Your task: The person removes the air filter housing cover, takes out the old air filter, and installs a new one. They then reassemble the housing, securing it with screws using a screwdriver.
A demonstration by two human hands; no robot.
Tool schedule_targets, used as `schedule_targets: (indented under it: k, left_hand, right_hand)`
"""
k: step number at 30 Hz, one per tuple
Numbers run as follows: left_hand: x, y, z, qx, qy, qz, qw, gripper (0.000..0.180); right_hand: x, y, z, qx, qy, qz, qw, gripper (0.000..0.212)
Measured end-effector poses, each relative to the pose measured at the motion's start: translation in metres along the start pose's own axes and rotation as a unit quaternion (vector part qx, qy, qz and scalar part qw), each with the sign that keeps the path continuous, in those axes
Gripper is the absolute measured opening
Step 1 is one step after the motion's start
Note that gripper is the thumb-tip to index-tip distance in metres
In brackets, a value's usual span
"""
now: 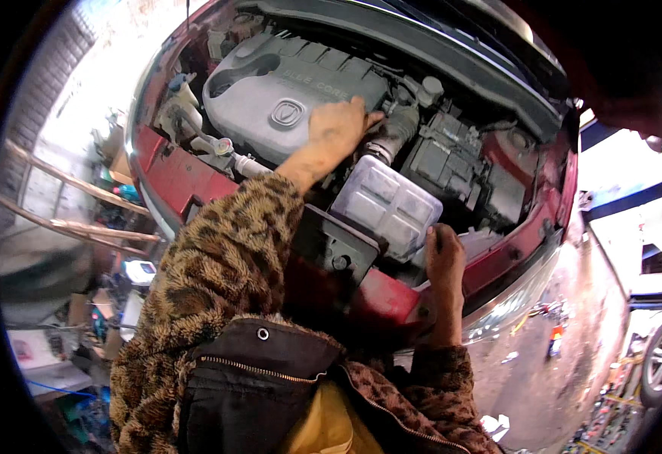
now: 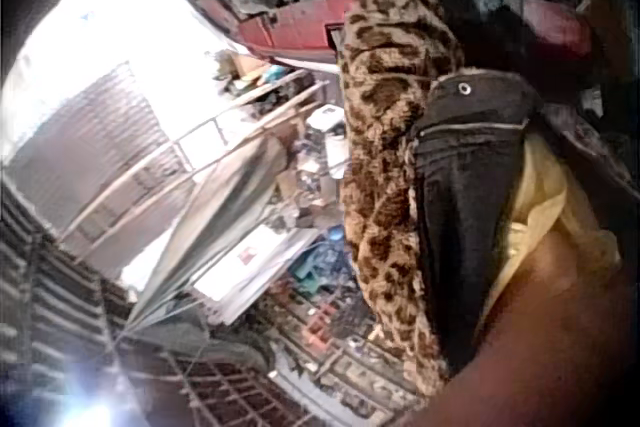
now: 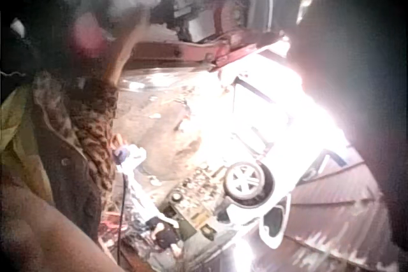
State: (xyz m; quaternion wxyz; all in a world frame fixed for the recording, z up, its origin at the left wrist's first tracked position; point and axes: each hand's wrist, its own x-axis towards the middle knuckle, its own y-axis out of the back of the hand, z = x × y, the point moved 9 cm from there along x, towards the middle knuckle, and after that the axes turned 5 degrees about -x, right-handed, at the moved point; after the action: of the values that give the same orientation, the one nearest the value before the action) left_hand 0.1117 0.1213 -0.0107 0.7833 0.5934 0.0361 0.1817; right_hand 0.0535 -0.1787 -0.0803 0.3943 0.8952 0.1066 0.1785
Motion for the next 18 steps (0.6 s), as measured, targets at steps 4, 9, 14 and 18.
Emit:
schedule_targets:
  k: [4,9,14,18]
  left_hand:
    - [0.008,-0.002,0.021,0.038,-0.048,-0.053,0.997,0.037]
    - [-0.005,-0.014,0.036,-0.130,-0.256,-0.114,0.951,0.024]
    - [-0.002,-0.018,0.016,-0.328,0.067,0.111,0.936,0.031]
    - [-0.014,-0.026,0.003,-0.523,0.100,0.293,0.794,0.034]
  right_hand:
    - [-0.016,0.005,0.030,0.030,-0.016,0.004,0.999,0.016]
    - [-0.018,0.005,0.018,0.043,0.042,-0.002,0.998,0.021]
    - [-0.042,-0.027,0.007,0.040,0.128,-0.084,0.987,0.020]
    - [-0.044,-0.018,-0.010,0.061,0.157,-0.079,0.983,0.020]
